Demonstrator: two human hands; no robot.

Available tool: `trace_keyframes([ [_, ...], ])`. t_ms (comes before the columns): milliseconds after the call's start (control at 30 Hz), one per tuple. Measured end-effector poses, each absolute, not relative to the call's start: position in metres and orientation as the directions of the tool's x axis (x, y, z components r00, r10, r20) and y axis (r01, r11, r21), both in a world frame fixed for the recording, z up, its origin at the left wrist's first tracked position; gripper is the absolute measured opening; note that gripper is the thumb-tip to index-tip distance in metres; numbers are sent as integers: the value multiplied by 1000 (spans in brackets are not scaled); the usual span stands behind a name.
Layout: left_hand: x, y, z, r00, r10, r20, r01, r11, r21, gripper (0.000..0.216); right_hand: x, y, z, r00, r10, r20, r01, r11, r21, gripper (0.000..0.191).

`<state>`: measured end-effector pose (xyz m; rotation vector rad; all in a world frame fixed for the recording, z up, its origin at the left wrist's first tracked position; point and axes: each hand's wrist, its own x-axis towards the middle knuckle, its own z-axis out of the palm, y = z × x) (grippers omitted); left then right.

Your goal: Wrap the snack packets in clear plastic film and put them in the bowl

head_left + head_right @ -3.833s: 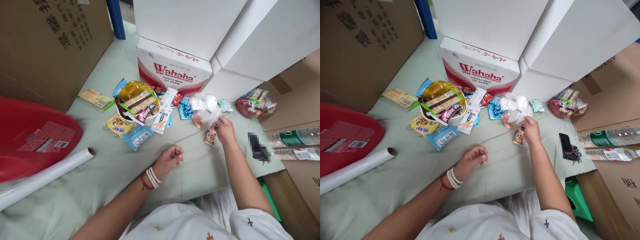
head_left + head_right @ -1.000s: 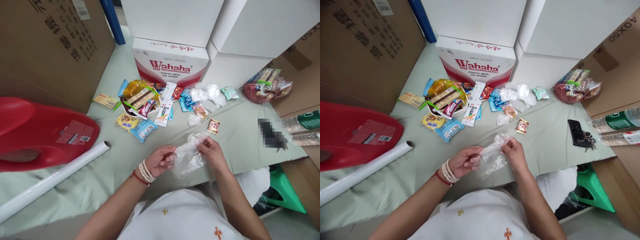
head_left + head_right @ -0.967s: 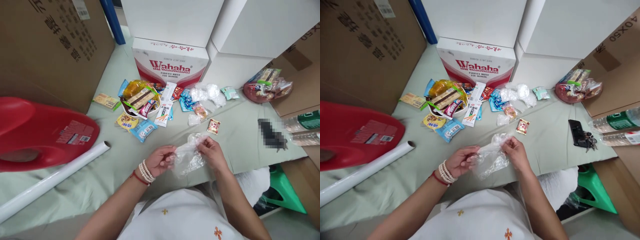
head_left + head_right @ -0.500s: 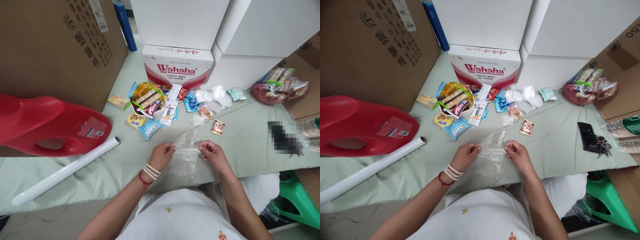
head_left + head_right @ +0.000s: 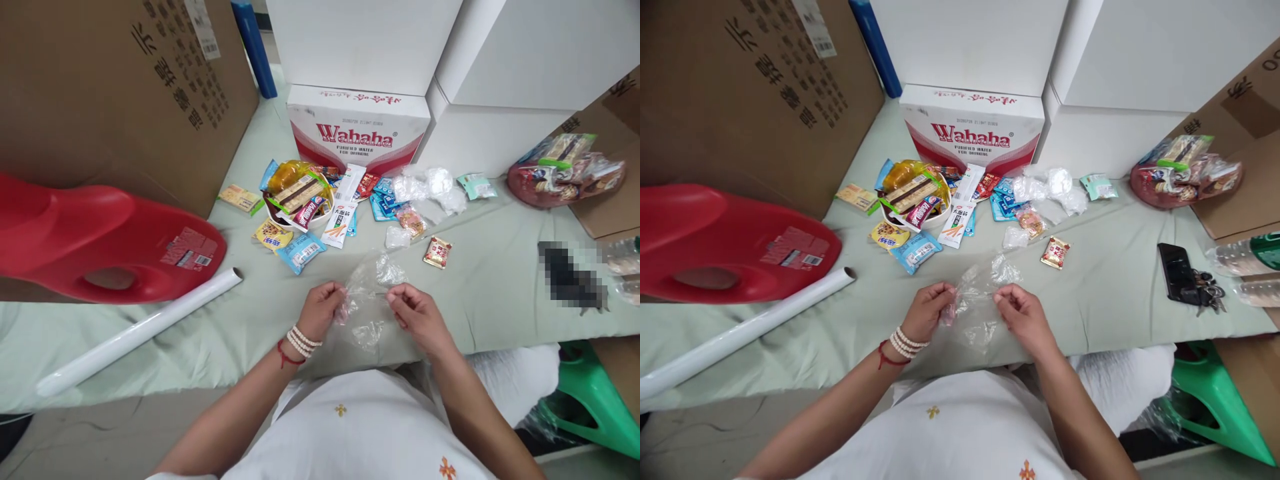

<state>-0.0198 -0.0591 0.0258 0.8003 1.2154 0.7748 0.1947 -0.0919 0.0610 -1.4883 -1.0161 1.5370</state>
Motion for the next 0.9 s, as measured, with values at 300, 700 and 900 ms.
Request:
trace_keyframes([
  [300,-16,-72,31,222,920,-323,-32,338,941,41,143,-71,48,-152,927,-343,49,-339,-939,44],
  [700,-45,-59,20,-100,873,-478,-303,431,850,46,221,-82,57,71,844,-532,-289,-493,-821,45],
  [900,-71,-63,15,-47,876,-480,-94,474,875,38,286,-83,38,108,876,-471,276,-481,-832,43],
])
